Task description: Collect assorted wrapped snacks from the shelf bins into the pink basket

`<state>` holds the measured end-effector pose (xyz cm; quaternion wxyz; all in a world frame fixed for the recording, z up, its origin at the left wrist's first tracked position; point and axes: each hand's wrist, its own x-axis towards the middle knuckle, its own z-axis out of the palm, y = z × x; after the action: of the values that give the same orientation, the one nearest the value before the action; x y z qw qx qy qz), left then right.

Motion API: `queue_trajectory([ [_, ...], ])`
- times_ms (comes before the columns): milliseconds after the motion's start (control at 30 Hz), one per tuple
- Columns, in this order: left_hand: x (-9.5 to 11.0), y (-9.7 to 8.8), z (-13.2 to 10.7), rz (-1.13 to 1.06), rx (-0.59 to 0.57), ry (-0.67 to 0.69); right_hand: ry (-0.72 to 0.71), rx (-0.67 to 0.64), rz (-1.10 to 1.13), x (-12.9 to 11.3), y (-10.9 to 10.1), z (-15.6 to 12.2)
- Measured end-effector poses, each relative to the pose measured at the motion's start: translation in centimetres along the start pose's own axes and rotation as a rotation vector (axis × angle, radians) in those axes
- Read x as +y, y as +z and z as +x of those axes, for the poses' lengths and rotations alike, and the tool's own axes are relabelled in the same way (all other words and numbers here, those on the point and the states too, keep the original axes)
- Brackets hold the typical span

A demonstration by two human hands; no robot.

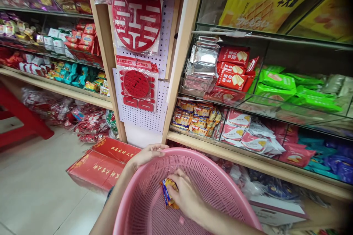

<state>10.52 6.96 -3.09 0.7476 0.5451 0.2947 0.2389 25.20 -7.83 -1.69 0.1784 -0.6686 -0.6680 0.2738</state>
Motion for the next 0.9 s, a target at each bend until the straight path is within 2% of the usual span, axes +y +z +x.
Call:
queue_trajectory([
  [133, 0.2, 0.2, -0.1, -0.003, 0.009, -0.028, 0.063, -0.098, -0.001, -1.0, -0.8, -1.0],
  [567, 0.4, 0.3, -0.1, -0.004, 0.024, -0.049, 0.007, -0.138, -0.130, 0.3, 1.0, -1.5],
  [900, 0.2, 0.3, 0.0, -0.020, 0.037, -0.062, 0.022, -0.233, -0.283, -0.5, 0.4, -1.7],
])
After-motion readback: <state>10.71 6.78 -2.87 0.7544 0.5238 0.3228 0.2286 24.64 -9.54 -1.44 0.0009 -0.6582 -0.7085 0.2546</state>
